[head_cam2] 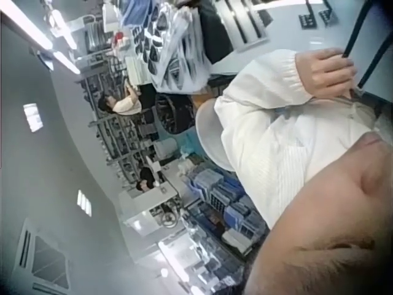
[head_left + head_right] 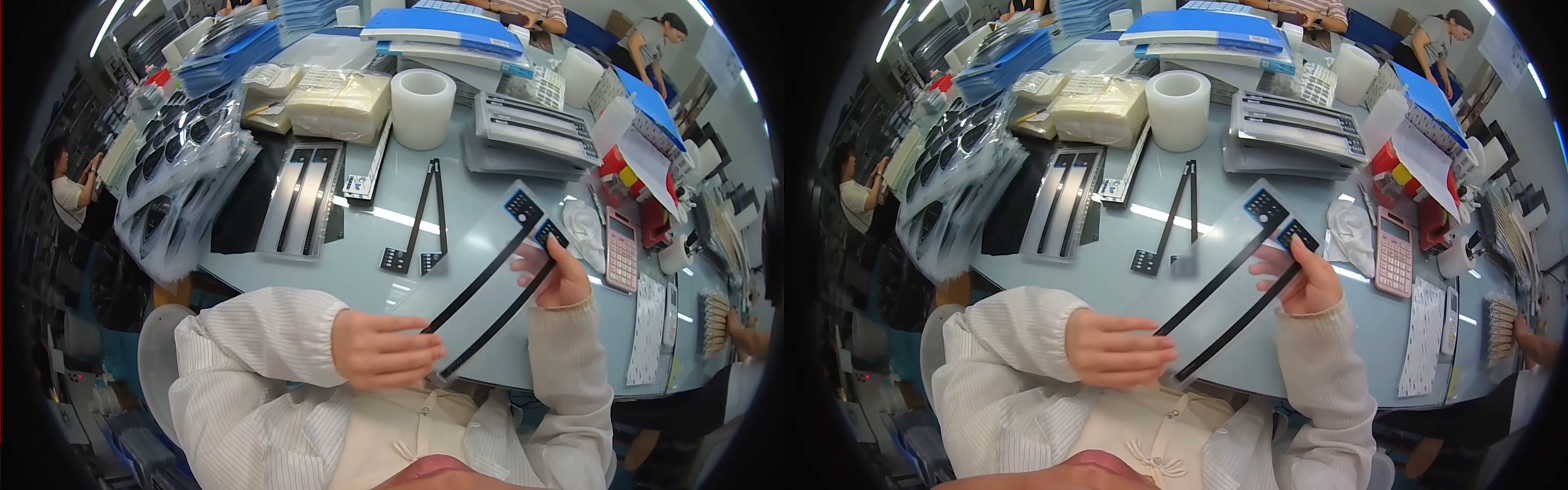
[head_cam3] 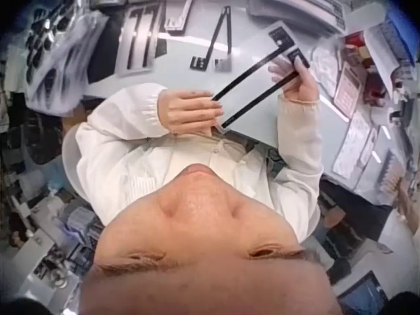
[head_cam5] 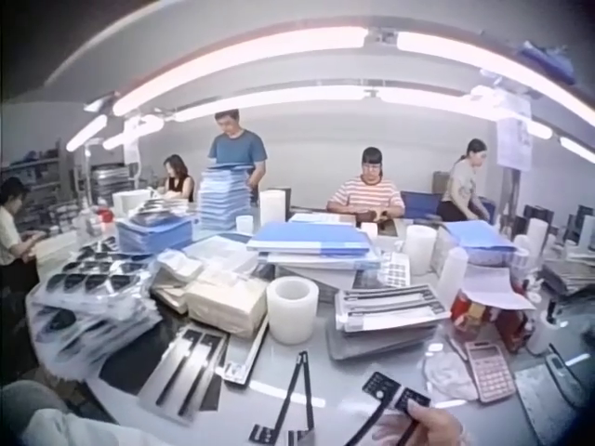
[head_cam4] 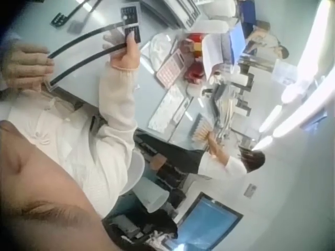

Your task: The person is cleaning plastic parts with a wipe and then applying adhesive strips to them at an assembly station.

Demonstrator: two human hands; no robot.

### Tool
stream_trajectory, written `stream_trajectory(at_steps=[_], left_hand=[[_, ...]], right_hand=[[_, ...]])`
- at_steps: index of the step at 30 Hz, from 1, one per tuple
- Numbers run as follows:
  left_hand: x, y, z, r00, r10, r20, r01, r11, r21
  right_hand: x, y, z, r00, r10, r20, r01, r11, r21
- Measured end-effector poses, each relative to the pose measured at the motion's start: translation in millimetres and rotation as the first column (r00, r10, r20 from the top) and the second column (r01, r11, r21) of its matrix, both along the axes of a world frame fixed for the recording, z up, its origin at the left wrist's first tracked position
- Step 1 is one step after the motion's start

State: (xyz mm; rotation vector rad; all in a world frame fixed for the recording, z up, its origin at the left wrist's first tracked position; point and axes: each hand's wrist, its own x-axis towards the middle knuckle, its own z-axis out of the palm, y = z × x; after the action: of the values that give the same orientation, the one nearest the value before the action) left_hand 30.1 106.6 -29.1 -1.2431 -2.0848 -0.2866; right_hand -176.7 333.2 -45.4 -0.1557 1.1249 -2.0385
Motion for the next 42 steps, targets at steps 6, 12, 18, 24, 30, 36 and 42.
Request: stream_trajectory(at_steps=[6, 12, 18, 24, 30, 36, 42], left_hand=[[-22, -3, 5, 0.857, 0.025, 0.515, -0.199, 0.938, 0.284], [-61, 24, 41, 0.732, 0.07, 0.678, -0.533, 0.678, 0.505], [-79, 26, 46, 0.703, -0.063, 0.708, -0.539, 0.602, 0.589], [-81, 25, 52, 0.641, -0.142, 0.755, -0.544, 0.609, 0.577], [-76, 20, 68, 0.651, -0.166, 0.741, -0.494, 0.648, 0.579], [-62, 15, 76, 0.725, -0.087, 0.683, -0.457, 0.682, 0.571], [-38, 9, 96, 0.625, 0.004, 0.78, -0.618, 0.612, 0.493]], right_hand=[[41, 10, 14, 0.893, -0.16, -0.421, 0.159, 0.987, -0.038], [77, -1, 46, 0.768, -0.02, -0.64, 0.048, 0.999, 0.026], [78, -5, 55, 0.692, -0.013, -0.722, -0.008, 1.0, -0.025], [79, -6, 59, 0.682, 0.037, -0.731, -0.088, 0.996, -0.032], [82, -6, 59, 0.701, 0.059, -0.711, -0.122, 0.992, -0.038], [90, -5, 66, 0.609, 0.053, -0.791, -0.019, 0.998, 0.053], [90, 6, 75, 0.427, -0.117, -0.897, 0.322, 0.946, 0.03]])
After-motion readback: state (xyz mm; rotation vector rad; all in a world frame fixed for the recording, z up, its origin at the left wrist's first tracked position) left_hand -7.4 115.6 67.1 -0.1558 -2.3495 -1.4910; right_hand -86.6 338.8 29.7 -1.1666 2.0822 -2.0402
